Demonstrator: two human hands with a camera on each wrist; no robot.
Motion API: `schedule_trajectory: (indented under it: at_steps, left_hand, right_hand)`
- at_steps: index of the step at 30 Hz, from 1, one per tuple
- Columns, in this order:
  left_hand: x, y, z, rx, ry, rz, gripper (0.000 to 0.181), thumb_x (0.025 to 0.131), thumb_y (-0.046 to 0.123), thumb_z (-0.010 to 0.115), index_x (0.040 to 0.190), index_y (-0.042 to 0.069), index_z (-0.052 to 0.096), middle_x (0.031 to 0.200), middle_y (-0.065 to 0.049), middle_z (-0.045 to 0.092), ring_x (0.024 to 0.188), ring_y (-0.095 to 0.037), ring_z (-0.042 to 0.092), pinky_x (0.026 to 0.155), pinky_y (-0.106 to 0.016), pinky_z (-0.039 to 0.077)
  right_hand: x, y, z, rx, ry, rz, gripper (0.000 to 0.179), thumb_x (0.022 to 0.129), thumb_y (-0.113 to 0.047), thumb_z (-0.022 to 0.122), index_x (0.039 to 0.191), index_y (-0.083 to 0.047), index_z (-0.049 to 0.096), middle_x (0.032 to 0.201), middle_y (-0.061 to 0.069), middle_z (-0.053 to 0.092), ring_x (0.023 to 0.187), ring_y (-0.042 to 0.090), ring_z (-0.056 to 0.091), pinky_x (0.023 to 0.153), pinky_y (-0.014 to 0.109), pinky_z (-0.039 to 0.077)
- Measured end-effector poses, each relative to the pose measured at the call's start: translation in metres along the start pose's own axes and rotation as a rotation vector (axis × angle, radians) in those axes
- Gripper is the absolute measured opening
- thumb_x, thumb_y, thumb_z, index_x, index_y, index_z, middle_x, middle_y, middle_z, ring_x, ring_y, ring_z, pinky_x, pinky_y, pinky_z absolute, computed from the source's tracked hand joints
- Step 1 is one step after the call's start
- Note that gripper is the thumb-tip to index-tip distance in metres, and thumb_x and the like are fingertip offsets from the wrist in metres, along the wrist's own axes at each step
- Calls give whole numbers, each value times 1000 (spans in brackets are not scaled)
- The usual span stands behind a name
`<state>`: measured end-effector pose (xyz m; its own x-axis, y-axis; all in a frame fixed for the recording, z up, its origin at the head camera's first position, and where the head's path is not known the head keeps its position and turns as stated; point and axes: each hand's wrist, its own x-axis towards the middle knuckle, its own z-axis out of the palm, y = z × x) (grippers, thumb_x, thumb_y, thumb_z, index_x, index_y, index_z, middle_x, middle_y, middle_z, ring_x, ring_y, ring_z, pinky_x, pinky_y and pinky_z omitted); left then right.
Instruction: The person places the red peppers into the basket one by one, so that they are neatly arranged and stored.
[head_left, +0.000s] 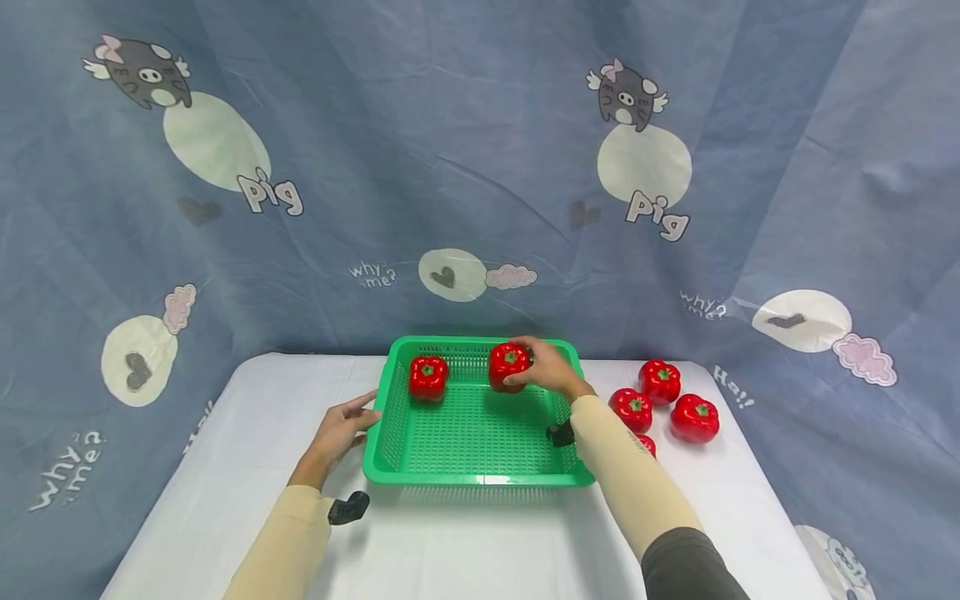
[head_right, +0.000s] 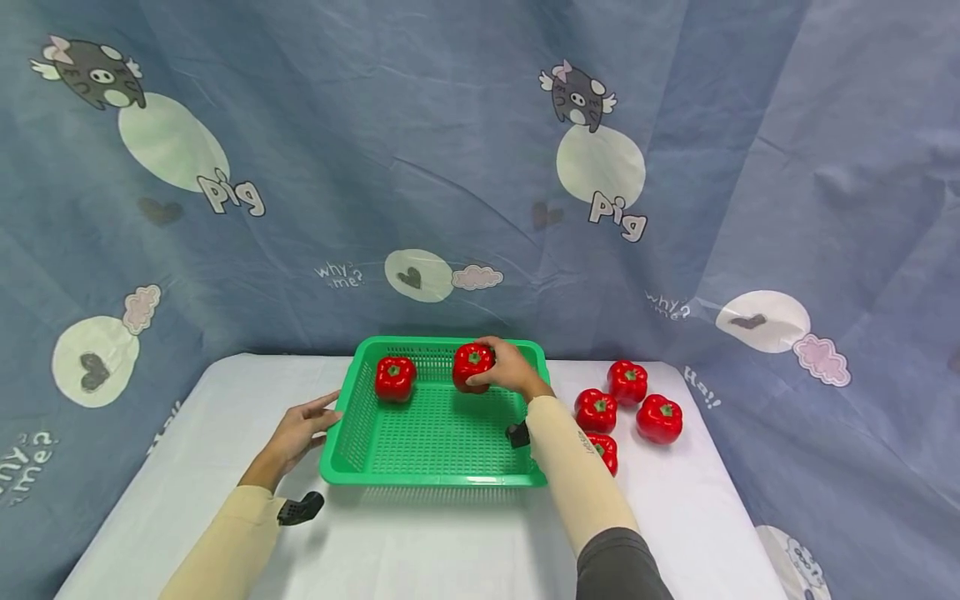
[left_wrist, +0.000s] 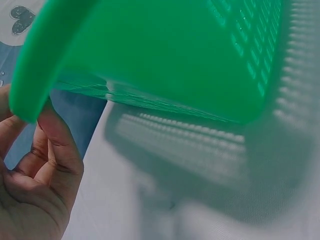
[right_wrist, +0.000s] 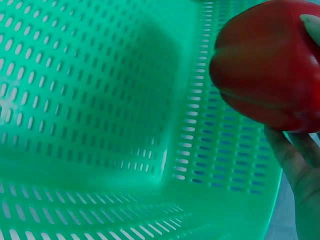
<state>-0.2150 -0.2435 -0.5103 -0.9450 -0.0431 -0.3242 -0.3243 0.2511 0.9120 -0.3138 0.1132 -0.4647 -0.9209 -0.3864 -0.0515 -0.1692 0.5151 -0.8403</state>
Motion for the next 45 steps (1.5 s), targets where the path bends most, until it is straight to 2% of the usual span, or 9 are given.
schedule_trajectory:
  at_steps: [6,11,19,25,28,35,45]
  left_hand:
    - [2,0,0,17,-3,15,59,95,25,61,148,12,38,116,-13,60,98,-17,60,95,-43,50]
    - [1,1,1,20,-7,24,59,95,24,61,148,12,38,115,-13,60,98,-17,61,95,-44,49]
    - [-4,6,0,11,-10,23,58,96,22,61,148,11,38,114,-12,60,92,-13,60,90,-39,52]
    - [-3,4,-1,15,-10,15,58,95,21,61,148,12,39,114,-13,60,93,-14,60,90,-39,52]
    - [-1,2,-2,18,-6,9,58,95,22,61,148,13,39,115,-13,60,95,-16,60,92,-41,51]
    - [-1,0,-3,16,-5,6,60,95,24,61,149,12,38,116,-13,60,96,-17,60,92,-41,51]
    - [-1,2,-1,-2,-11,-6,60,94,23,62,149,12,38,118,-15,59,98,-18,60,94,-42,50]
  right_hand:
    - [7,-2,8,-12,-8,22,71,75,-12,83,136,-2,47,123,15,58,111,30,57,87,42,53]
    - [10,-1,15,-17,-15,8,68,74,-12,83,134,-1,50,122,14,59,112,29,56,87,41,53]
    - [17,-1,31,-43,-2,13,69,72,-12,85,133,-3,53,126,13,58,114,29,54,87,42,53]
    - [23,2,45,-87,-17,13,72,70,-14,87,133,-5,55,128,12,57,118,29,52,94,44,49]
    - [23,2,51,-76,-27,25,73,70,-14,87,134,-5,54,128,12,56,118,29,52,95,45,48]
    - [24,-1,64,-60,-5,54,71,73,-11,85,136,-4,52,132,14,54,120,31,51,94,45,49]
    - [33,3,73,-104,51,55,67,73,-9,85,133,-4,55,131,14,53,121,32,48,94,47,49]
